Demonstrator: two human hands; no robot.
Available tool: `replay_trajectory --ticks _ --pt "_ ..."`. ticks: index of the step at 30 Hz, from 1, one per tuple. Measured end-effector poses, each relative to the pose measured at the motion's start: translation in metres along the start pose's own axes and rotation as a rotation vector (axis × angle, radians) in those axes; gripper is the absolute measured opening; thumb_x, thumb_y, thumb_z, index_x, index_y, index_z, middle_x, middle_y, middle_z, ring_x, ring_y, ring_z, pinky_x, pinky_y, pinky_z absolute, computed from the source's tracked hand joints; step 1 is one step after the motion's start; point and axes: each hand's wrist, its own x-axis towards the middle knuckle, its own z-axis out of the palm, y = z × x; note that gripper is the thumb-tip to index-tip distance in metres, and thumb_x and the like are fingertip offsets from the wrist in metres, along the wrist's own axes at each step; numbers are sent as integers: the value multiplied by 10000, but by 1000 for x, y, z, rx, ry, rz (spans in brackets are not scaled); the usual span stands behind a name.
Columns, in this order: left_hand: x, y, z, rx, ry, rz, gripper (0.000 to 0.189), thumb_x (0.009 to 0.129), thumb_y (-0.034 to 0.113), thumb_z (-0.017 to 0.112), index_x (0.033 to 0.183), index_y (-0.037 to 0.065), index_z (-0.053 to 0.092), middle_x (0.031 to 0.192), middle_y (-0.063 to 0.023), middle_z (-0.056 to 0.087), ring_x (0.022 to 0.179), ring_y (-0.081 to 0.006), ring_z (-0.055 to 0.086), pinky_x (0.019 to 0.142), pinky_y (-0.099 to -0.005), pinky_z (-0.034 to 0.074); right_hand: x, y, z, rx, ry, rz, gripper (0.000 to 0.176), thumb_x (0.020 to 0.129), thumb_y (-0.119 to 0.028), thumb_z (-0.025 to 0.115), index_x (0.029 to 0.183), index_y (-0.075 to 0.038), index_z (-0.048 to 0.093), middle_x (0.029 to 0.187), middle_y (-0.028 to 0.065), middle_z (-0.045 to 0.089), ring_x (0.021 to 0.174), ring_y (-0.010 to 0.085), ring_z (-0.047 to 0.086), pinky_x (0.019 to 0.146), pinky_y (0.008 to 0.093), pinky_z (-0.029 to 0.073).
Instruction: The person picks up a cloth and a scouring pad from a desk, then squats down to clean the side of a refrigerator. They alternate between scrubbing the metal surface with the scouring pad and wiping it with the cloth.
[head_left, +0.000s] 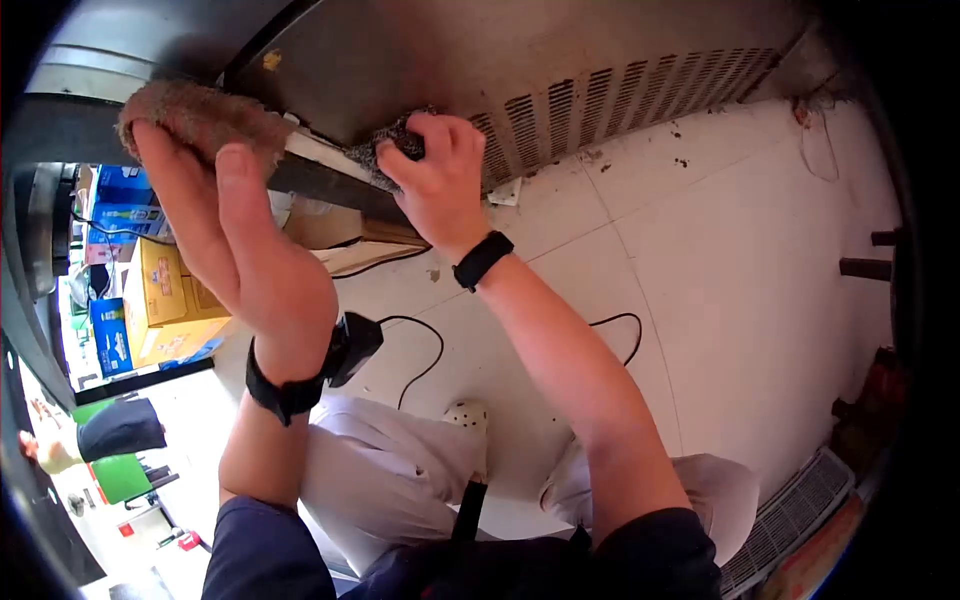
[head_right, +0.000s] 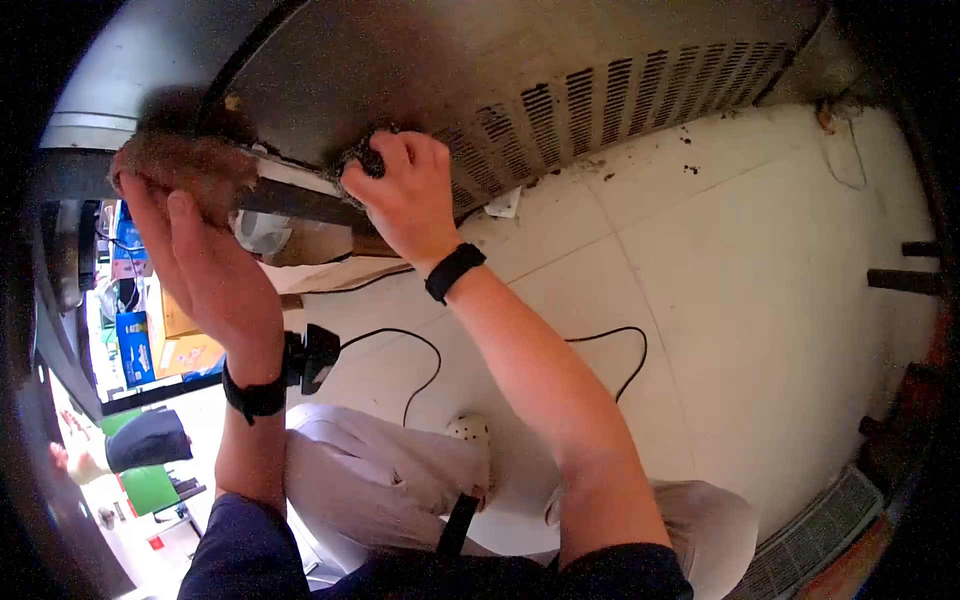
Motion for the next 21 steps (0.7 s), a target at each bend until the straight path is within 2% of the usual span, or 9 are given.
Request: replay_trajectory --ticks 2,4,6,7,9,12,14,18,21 --pt "-1 -4 2 -49 46 106 307 1055 64 383 1315 -92 437 1484 -291 415 1337 -391 475 1101 -470 389 2 23 -7 -37 0 69 374 601 -12 738 936 -158 661 1085 128 559 1022 341 510 867 451 393" --pt "3 -2 2 -59 52 14 319 1062 118 372 1300 -79 454 1425 -261 482 1275 -365 527 1077 -466 405 15 35 -15 -96 -29 155 361 594 -9 731 911 -171 668 1083 108 565 1028 337 516 875 436 405" --pt "9 -1 -4 -278 73 -191 396 1070 234 349 1336 -41 455 1313 -210 541 1179 -310 567 1021 -413 434 33 38 -13 -156 315 300 351 562 -62 745 873 -209 674 1068 86 578 1046 331 521 855 437 398" --pt "9 -2 -7 -383 83 -288 436 1074 292 338 1354 -22 455 1257 -184 571 1132 -282 586 992 -387 448 29 25 -6 -145 301 309 351 562 -62 745 873 -209 674 1068 86 578 1046 331 521 855 437 398" --pt "11 -4 -9 -341 37 -205 431 1066 264 352 1366 -32 440 1292 -186 557 1159 -275 571 1023 -409 424 30 -6 8 -49 98 48 364 561 -93 780 884 -225 678 1071 72 575 1047 319 519 862 450 388" --pt "4 -3 7 -251 72 -119 477 1040 222 406 1430 -52 379 1402 -192 491 1266 -272 496 1115 -452 326 3 -8 13 -67 -13 29 225 720 -151 710 872 -314 676 1083 38 584 1043 301 521 882 450 385" --pt "4 0 9 -524 167 -210 540 1033 235 434 1476 -56 330 1454 -195 446 1323 -291 440 1145 -450 282 -39 5 8 -125 -192 107 207 728 -173 717 870 -317 674 1077 14 581 1040 295 520 883 454 388" --pt "11 0 -4 -414 50 -227 538 1032 222 409 1484 -58 324 1429 -196 458 1323 -278 441 1134 -443 294 7 -7 8 -120 -2 122 182 733 -195 707 857 -318 659 1098 2 579 1056 286 510 835 437 387" --pt "13 2 -15 -260 -46 -210 494 1052 211 363 1466 -59 359 1392 -195 493 1259 -260 497 1093 -417 353 52 -16 16 -102 156 -74 171 732 -225 701 855 -333 654 1093 4 580 1047 278 518 816 433 386"
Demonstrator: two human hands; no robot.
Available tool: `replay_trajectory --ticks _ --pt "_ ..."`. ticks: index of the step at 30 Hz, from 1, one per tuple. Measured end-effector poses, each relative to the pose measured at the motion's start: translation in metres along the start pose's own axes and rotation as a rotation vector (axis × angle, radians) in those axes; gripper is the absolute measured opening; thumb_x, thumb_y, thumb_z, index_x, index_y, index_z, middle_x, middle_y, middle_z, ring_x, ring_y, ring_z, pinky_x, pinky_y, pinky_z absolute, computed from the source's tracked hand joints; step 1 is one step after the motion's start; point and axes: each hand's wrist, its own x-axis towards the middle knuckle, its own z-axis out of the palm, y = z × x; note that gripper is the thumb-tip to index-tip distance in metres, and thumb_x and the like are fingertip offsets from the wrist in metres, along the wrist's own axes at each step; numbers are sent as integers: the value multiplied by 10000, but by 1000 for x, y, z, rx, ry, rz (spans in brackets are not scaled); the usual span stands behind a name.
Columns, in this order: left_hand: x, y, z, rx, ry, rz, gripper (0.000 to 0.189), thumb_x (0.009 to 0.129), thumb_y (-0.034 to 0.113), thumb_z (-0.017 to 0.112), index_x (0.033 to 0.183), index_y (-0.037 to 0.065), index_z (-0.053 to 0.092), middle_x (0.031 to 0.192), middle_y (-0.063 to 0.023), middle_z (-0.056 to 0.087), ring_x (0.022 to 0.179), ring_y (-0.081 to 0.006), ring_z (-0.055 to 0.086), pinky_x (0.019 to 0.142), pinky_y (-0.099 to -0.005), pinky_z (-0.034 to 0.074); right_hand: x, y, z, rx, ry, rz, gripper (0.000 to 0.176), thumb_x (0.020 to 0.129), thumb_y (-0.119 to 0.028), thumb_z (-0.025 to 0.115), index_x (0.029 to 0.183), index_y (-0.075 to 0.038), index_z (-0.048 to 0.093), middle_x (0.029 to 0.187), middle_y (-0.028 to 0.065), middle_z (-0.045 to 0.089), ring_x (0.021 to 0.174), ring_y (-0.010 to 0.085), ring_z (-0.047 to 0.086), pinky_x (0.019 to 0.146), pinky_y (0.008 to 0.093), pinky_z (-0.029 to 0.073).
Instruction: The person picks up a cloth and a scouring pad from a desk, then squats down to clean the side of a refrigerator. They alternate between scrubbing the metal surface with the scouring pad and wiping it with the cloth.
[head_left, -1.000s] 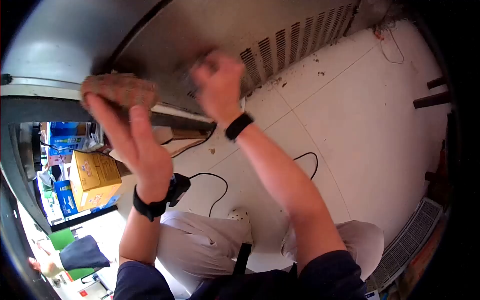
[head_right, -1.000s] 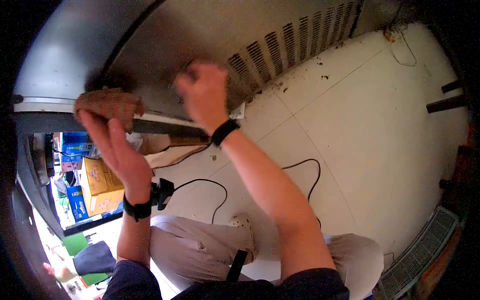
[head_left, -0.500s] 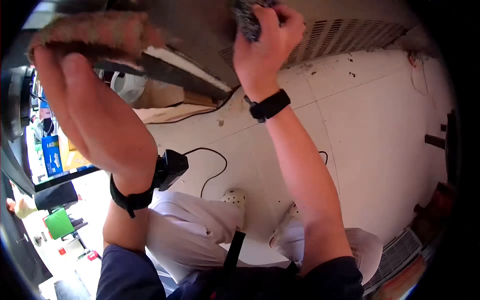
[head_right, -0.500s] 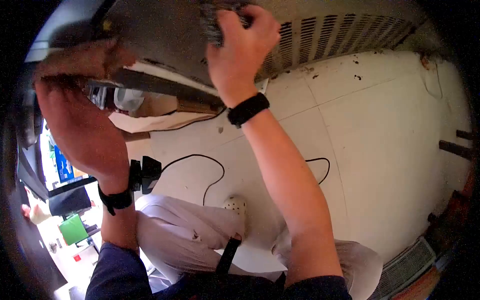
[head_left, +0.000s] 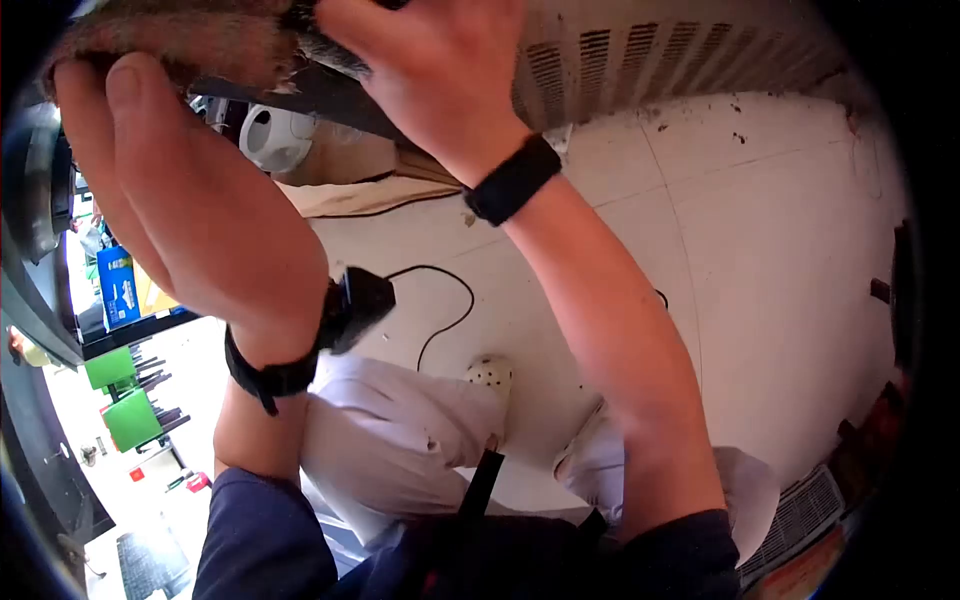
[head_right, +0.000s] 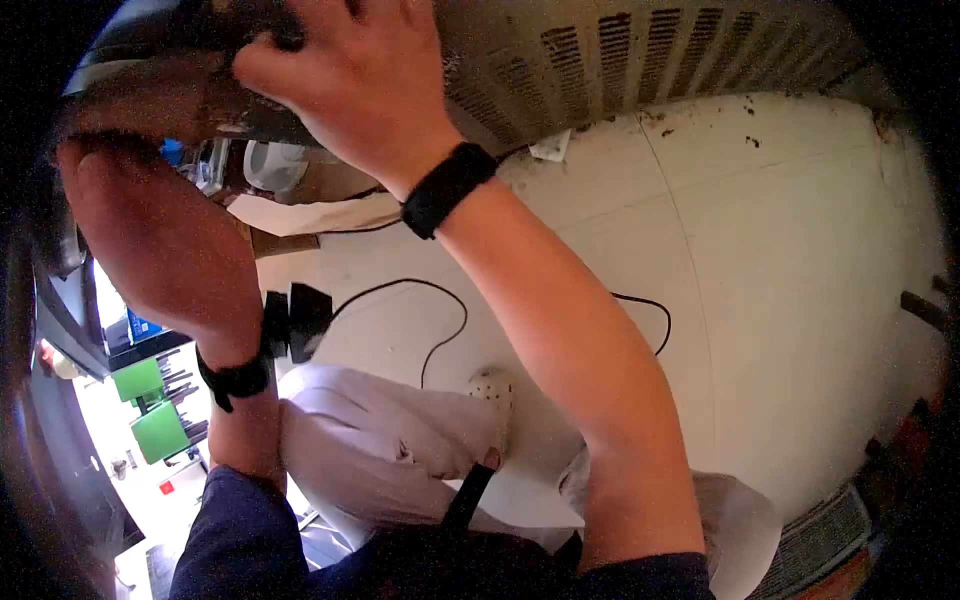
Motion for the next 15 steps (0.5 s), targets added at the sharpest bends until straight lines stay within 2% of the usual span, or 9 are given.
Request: replay_trajectory --ticks 2,5,7,8,10,11,12,13,15 --pt "-1 -2 0 62 10 63 482 1061 214 347 1456 -61 374 1374 -193 511 1222 -258 520 1074 -408 378 -8 1 0 -34 7 -34 154 731 -240 699 839 -341 655 1083 6 584 1021 274 534 815 431 390" --pt "2 -15 12 116 163 208 477 1077 236 325 1441 -64 397 1358 -183 528 1146 -262 559 1041 -389 426 -77 13 -13 -65 -228 155 123 718 -242 696 792 -330 653 1059 10 582 997 268 547 813 406 400" --pt "-2 -12 10 22 134 143 482 1079 228 317 1452 -73 374 1389 -193 498 1194 -268 534 1083 -407 393 -74 13 -14 -96 -184 107 125 721 -252 686 806 -334 645 1022 5 569 984 261 540 797 408 406" --pt "-2 -3 5 -87 59 57 466 1071 218 332 1430 -74 389 1393 -197 485 1247 -263 500 1095 -414 377 -56 10 -10 -88 -182 109 125 721 -252 686 806 -334 645 1022 5 569 984 261 540 797 408 406" --pt "0 -5 0 -132 20 71 456 1062 209 344 1418 -72 393 1389 -196 483 1271 -264 482 1099 -417 370 -11 0 -7 -9 -36 -4 123 735 -255 673 824 -331 635 991 0 555 964 256 531 781 416 411" --pt "2 -8 -3 -187 -9 94 446 1053 201 356 1406 -69 397 1385 -195 481 1294 -265 464 1103 -420 364 -11 -1 -5 -3 -41 21 123 735 -255 673 824 -331 635 991 0 555 964 256 531 781 416 411" --pt "1 -15 -1 -46 84 142 420 1035 201 383 1373 -44 425 1350 -175 496 1276 -265 475 1096 -420 368 -10 -1 -3 -12 -31 9 121 740 -257 667 829 -330 629 977 -2 547 955 254 527 777 417 411" --pt "-3 -13 0 -46 77 140 420 1035 201 383 1373 -44 425 1350 -175 496 1276 -265 475 1096 -420 368 -7 -1 -3 -25 -18 -19 119 746 -259 660 835 -328 624 962 -4 539 945 252 523 772 419 412" --pt "2 -1 12 -178 97 -6 413 1037 212 392 1372 -27 434 1329 -165 503 1265 -265 480 1091 -426 369 -59 4 -13 -9 -173 151 146 741 -211 687 855 -299 658 1055 34 582 990 285 536 811 427 418"
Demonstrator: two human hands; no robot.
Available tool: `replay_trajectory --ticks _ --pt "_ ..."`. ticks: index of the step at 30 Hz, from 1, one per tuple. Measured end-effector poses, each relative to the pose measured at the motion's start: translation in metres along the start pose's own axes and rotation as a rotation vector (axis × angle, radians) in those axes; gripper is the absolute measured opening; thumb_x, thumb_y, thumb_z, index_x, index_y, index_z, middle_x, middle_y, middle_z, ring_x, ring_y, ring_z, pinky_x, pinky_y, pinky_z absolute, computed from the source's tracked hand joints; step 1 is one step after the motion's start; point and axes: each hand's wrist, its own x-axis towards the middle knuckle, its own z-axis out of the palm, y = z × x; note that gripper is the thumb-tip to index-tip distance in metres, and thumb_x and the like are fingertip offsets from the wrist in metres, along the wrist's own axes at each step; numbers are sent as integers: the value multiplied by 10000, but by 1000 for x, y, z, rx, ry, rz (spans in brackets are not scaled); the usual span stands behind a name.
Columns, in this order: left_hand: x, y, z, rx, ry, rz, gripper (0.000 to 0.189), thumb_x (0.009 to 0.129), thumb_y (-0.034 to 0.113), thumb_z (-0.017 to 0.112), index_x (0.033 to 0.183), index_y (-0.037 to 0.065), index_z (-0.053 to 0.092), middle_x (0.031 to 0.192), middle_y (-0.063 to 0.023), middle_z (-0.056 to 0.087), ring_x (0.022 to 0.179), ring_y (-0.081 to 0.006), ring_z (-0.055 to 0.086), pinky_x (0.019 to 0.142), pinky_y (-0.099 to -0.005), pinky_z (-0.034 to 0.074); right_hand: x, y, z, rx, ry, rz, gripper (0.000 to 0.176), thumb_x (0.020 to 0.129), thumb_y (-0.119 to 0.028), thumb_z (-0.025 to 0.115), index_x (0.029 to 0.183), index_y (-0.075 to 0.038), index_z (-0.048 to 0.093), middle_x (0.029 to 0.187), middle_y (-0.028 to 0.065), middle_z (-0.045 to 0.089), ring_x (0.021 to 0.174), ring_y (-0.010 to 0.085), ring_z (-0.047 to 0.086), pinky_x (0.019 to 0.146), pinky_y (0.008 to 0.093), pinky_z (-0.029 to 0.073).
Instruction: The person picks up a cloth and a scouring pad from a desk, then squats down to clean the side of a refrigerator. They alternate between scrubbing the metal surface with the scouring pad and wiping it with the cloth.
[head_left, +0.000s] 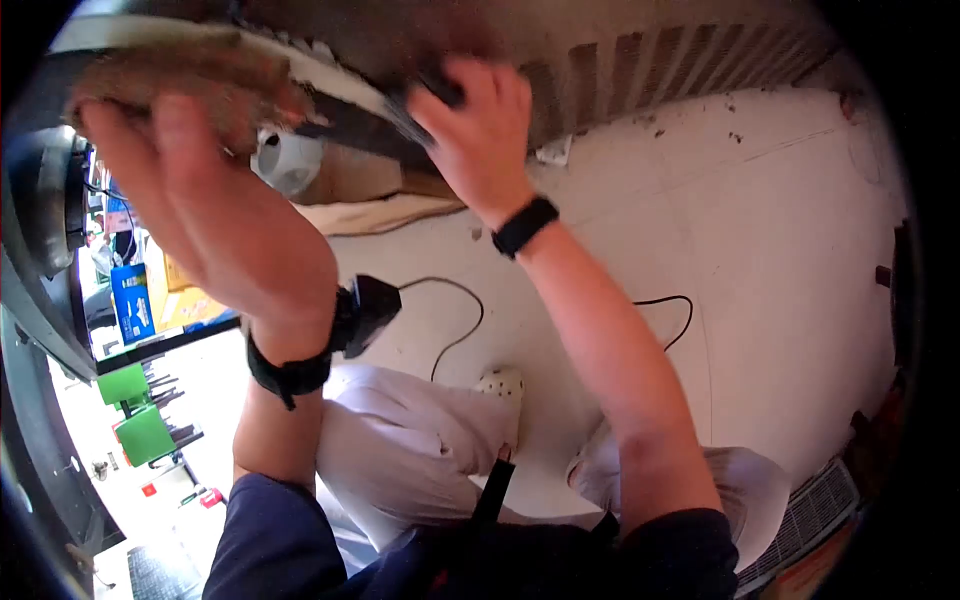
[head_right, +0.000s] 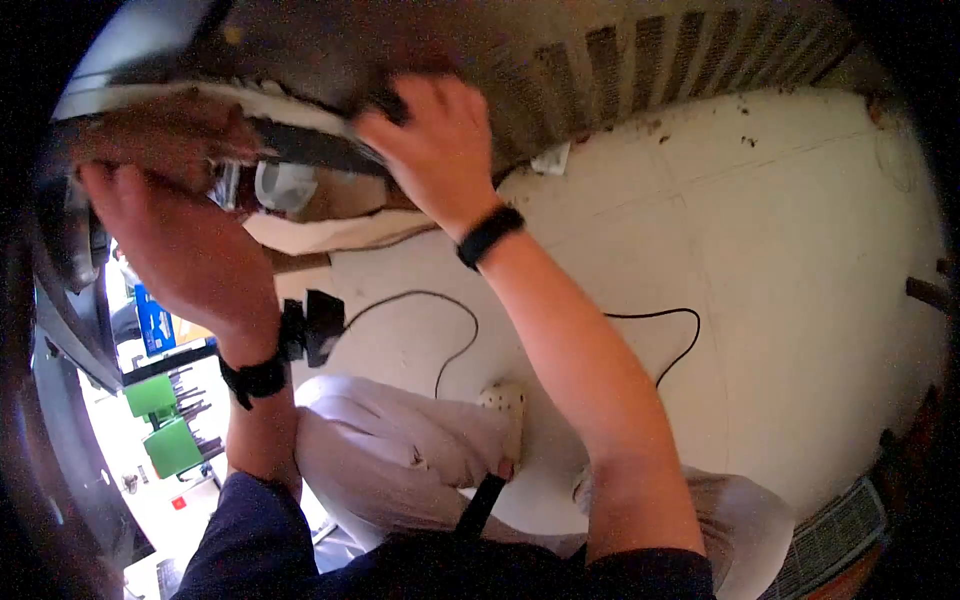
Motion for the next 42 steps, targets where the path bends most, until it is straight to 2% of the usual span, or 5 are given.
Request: replay_trajectory --ticks 8,18,24,37,42 --pt "-2 -1 -27 1006 -209 501 345 1045 69 454 1369 -50 444 1411 -206 488 1255 -270 513 1047 -395 453 43 -13 -4 42 123 -88 87 761 -228 657 811 -295 632 957 19 533 921 258 510 766 414 397" --pt "-3 2 3 480 -39 230 193 1023 94 494 1148 -34 567 1335 -244 539 1143 -369 593 963 -395 489 51 -32 -23 185 37 133 150 719 -133 685 841 -212 648 971 52 545 936 295 520 789 421 415" --pt "-5 7 1 935 -161 652 320 969 -75 534 1285 -26 534 1396 -313 488 1222 -447 541 968 -434 482 -86 -30 -5 530 180 1520 249 842 -95 690 1044 0 581 1045 184 557 1039 363 532 923 432 429" --pt "-7 12 7 260 -102 -17 587 1021 219 404 1482 -112 256 1518 -234 341 1380 -278 359 1141 -360 266 -1 -8 -7 164 77 382 537 629 4 800 1113 -62 578 1133 173 467 1082 363 463 919 454 385" --pt "-13 11 10 78 -78 -92 673 1011 220 425 1531 -108 151 1566 -240 264 1432 -289 294 1182 -387 202 15 30 -14 121 240 693 339 783 -50 729 1070 -18 552 1065 161 487 1039 360 489 928 462 380"
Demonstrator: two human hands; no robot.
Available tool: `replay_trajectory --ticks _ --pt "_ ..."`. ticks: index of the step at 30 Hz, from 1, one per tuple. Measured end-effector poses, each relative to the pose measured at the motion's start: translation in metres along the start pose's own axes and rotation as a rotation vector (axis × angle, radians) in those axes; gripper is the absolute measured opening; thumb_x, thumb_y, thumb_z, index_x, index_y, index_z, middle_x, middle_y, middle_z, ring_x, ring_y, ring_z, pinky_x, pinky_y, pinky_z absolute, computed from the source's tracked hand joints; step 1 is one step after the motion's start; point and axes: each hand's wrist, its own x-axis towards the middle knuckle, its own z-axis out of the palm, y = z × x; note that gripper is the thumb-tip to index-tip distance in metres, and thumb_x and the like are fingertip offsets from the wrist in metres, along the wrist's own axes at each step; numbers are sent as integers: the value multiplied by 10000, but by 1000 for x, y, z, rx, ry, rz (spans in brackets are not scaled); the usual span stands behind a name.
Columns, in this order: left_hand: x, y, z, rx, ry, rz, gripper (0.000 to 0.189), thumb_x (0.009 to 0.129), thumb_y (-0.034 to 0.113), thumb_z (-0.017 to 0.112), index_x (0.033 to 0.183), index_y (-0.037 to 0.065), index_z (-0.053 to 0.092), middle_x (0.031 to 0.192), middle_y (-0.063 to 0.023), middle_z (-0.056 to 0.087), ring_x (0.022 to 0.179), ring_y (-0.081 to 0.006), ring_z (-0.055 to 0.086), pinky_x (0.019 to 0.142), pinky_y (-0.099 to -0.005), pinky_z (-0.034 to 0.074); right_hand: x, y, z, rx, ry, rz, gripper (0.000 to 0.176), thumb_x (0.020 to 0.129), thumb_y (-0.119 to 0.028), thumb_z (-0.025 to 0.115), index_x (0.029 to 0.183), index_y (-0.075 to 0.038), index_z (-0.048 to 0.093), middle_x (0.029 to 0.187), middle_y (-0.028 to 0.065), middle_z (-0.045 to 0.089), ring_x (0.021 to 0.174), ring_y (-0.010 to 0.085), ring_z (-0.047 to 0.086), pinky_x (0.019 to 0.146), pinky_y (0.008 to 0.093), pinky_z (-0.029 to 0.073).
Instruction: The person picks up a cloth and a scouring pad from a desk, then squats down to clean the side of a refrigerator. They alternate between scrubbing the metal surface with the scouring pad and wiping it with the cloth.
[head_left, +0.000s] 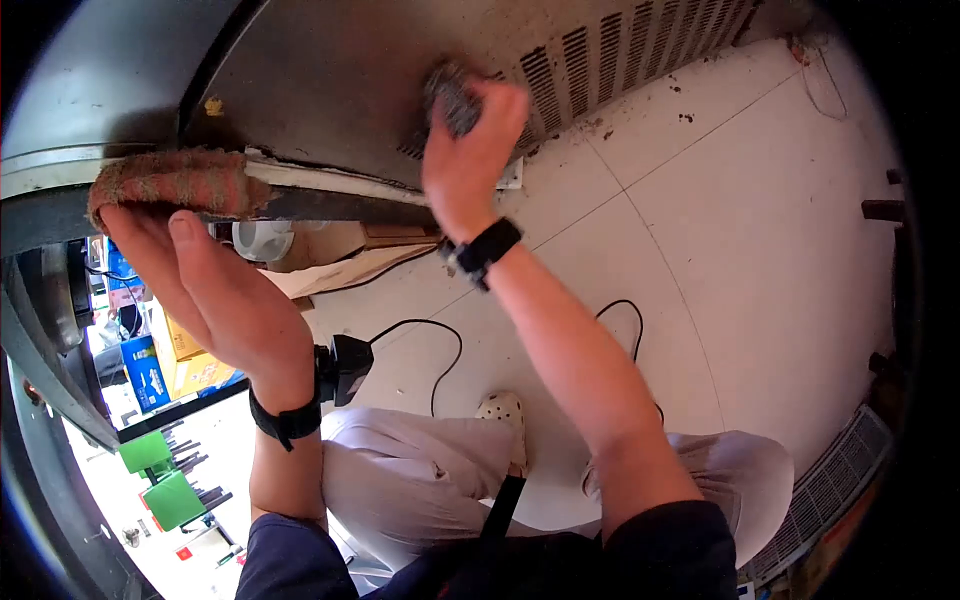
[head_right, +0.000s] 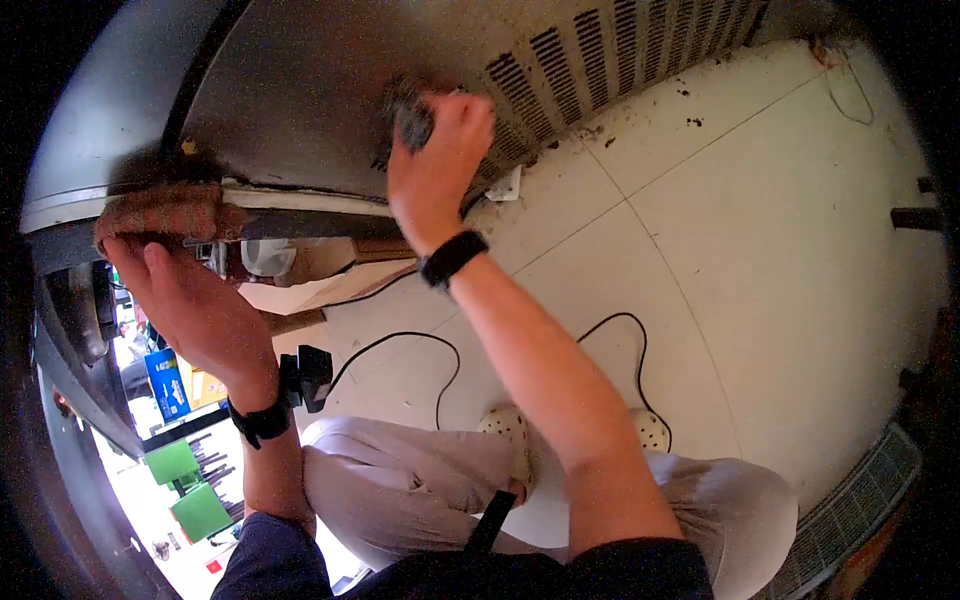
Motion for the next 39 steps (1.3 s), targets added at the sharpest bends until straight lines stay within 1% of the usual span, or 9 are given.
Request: replay_trajectory --ticks 1,6,9,16,21,23,28,35,39 --pt "1 -9 -2 -65 33 56 421 1047 131 373 1432 -38 372 1455 -269 439 1275 -359 504 1090 -420 381 22 5 -1 45 108 3 353 756 -20 733 1056 -23 549 1088 169 463 1068 365 466 927 459 371" --pt "1 -12 -2 226 -62 163 509 1048 216 377 1458 -81 324 1486 -226 376 1319 -269 424 1139 -389 298 29 4 -5 63 217 27 383 720 25 723 1042 -16 521 1110 184 438 1087 369 447 933 449 367" --pt "2 -2 10 45 14 104 559 1041 208 388 1501 -81 258 1502 -226 358 1337 -285 411 1140 -381 293 -24 -16 -7 -39 -104 -37 279 797 -33 685 1007 16 508 1058 187 457 1018 372 478 925 431 390" --pt "1 -7 9 -47 49 58 574 1040 214 408 1507 -73 238 1493 -230 365 1315 -285 431 1115 -370 335 77 12 -22 5 260 17 382 713 61 661 1058 19 503 1102 194 435 1060 368 449 939 433 368" --pt "5 5 14 87 13 64 634 1014 175 440 1528 -79 169 1555 -222 279 1405 -300 319 1160 -393 256 -25 -30 -7 19 -193 -14 370 638 70 685 973 7 538 1098 187 428 1081 389 449 990 435 366" --pt "1 7 27 -96 -4 36 682 998 149 461 1531 -102 118 1600 -223 184 1475 -318 200 1208 -419 147 -17 -25 -4 87 -124 -26 333 681 65 676 984 6 550 1108 198 436 1100 383 454 984 435 373" --pt "-7 -5 19 -10 -64 84 680 988 116 466 1530 -102 119 1597 -231 195 1475 -318 204 1206 -422 146 109 2 -36 108 230 96 362 749 4 683 1058 14 496 1092 188 441 1090 358 451 950 442 381" --pt "-24 -18 30 182 -239 146 579 958 81 534 1473 -95 338 1509 -241 398 1379 -332 402 1145 -411 297 13 -17 -17 75 -77 33 358 660 87 660 974 11 508 1103 195 419 1113 371 440 976 464 354" --pt "-28 -32 24 353 -415 277 515 950 102 581 1414 -83 454 1441 -254 489 1343 -356 457 1121 -421 332 76 1 -18 80 185 71 371 742 5 688 1070 23 514 1099 201 434 1077 368 461 949 463 368"
